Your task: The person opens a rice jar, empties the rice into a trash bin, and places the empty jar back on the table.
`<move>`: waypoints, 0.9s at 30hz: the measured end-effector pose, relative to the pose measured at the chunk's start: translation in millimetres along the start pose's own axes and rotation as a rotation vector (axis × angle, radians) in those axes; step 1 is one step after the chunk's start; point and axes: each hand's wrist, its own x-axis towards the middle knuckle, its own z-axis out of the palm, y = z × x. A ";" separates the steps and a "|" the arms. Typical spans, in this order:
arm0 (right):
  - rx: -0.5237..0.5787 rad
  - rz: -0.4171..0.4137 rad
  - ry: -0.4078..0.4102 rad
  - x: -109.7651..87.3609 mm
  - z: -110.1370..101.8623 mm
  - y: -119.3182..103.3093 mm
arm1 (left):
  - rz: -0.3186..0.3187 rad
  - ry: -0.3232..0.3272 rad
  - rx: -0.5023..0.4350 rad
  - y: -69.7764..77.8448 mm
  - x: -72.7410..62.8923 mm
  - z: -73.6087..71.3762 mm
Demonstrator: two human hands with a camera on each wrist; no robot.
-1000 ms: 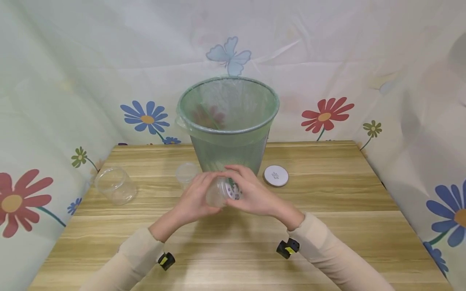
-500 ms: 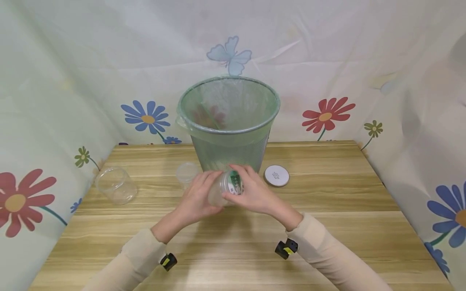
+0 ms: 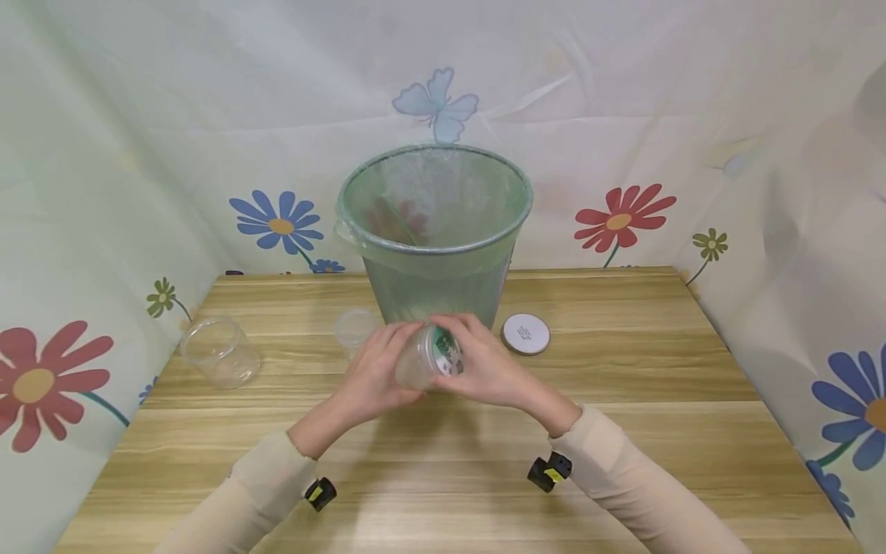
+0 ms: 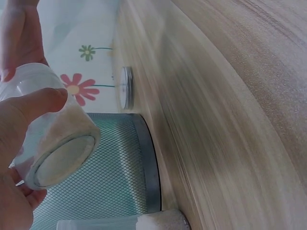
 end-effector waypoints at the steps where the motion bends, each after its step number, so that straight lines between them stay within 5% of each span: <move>1: 0.004 -0.019 -0.003 -0.3 -0.2 0.5 | -0.004 -0.006 -0.002 -0.2 0.0 -0.1; 19: -0.074 -0.316 -0.036 -6.6 -1.1 10.9 | -0.021 -0.112 -0.111 -2.6 1.3 -5.5; 27: -0.104 -0.319 -0.076 -9.0 -0.3 12.7 | -0.041 -0.142 -0.144 -1.8 1.8 -8.0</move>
